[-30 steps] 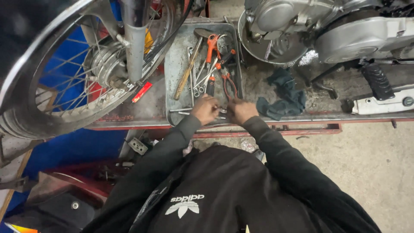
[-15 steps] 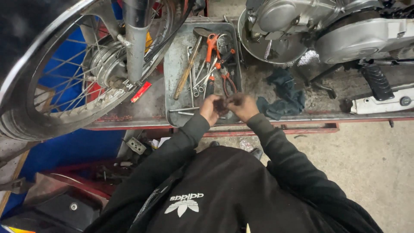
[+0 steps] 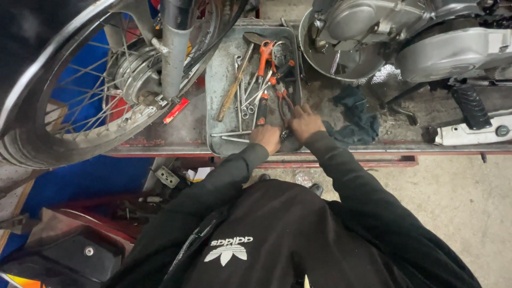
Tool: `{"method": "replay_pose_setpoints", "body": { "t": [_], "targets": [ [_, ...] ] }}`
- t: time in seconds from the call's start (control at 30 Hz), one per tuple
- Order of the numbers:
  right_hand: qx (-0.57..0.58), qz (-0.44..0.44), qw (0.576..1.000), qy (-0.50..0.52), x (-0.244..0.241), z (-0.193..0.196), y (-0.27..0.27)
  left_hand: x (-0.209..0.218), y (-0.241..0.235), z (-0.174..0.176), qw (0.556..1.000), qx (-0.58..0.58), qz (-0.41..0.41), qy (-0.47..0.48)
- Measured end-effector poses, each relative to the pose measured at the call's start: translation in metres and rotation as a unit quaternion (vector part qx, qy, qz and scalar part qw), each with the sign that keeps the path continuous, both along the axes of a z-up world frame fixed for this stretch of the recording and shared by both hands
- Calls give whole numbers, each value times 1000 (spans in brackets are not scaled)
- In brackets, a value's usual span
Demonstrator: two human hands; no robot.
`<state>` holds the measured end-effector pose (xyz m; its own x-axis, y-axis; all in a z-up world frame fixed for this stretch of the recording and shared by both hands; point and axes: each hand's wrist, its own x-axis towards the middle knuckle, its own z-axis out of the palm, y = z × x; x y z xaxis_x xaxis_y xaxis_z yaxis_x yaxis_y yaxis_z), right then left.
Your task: Reassembling and cleaning engine covers and internal components on a motorcycle using a screwdriver, wrench, and cloth.
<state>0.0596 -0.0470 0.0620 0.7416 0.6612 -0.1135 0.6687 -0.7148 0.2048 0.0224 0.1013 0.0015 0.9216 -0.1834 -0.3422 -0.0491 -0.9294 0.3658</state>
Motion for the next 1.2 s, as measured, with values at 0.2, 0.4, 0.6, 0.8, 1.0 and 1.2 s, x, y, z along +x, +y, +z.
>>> {"method": "replay_pose_setpoints", "body": {
  "t": [0.2,0.4,0.6,0.8,1.0,1.2],
  "targets": [
    [-21,-19,997,73,1,33,8,-1,15,-10,1000,-19,7,23],
    [-21,-2,996,84,33,-55,-2,-4,-5,19,999,-6,-38,5],
    [-59,22,994,87,38,-75,0,-1,6,25,996,40,-74,15],
    [126,-202,945,223,16,19,10,7,43,-15,932,-304,183,72],
    [394,-213,837,315,7,1,42,-16,36,20,666,-581,425,194],
    [224,-106,917,311,16,17,76,-30,83,-16,598,-563,568,51]
  ]
}}
